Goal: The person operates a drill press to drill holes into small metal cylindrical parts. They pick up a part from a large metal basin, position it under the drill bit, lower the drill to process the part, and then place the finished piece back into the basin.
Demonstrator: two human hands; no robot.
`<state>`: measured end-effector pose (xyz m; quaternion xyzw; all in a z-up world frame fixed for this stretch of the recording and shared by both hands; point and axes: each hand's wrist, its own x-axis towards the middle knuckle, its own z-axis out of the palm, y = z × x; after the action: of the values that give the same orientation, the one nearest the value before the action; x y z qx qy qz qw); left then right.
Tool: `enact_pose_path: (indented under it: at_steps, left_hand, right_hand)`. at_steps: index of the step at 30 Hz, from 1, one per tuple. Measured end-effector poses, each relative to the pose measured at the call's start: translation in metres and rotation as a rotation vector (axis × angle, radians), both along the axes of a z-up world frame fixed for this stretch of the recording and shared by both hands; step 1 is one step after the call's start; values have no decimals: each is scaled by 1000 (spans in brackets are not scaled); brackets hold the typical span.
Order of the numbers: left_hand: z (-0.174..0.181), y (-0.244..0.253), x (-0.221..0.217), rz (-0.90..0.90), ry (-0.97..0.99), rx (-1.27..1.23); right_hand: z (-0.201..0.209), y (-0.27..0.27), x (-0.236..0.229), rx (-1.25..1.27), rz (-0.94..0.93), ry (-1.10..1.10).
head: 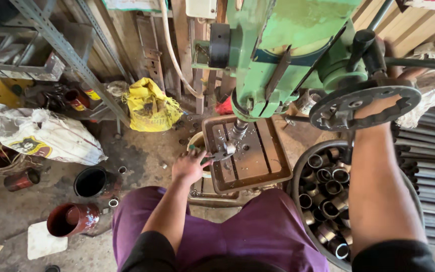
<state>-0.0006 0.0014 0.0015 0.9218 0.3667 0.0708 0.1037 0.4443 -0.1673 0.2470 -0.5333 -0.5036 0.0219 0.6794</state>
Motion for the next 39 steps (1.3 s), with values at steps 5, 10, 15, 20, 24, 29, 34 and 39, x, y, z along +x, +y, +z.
enact_pose_path:
  at_steps: [5,10,15,20,24,29,34,39]
  left_hand:
    - [8,-2,-1,-22,71,30]
    - [17,-1,1,-8,224,-81]
    - [14,3,2,-27,211,39]
    - [15,-2,0,-23,191,-42]
    - [15,-4,-2,-21,133,53]
    - [14,-3,-1,-23,165,19]
    - [15,-4,0,-14,133,29]
    - [9,-3,2,-10,185,-7]
  right_hand:
    - [78,28,11,169,572,491]
    - [119,23,-6,-99,517,324]
    - [129,-8,-7,-227,441,248]
    - [120,-62,-22,-421,444,366]
    - [107,-96,-68,-1801,-339,-516]
    - [61,-113,-111,-1012,-337,-142]
    - [63,-116,-129,-840,-499,-311]
    - [48,-113,-128,-787,-574,-346]
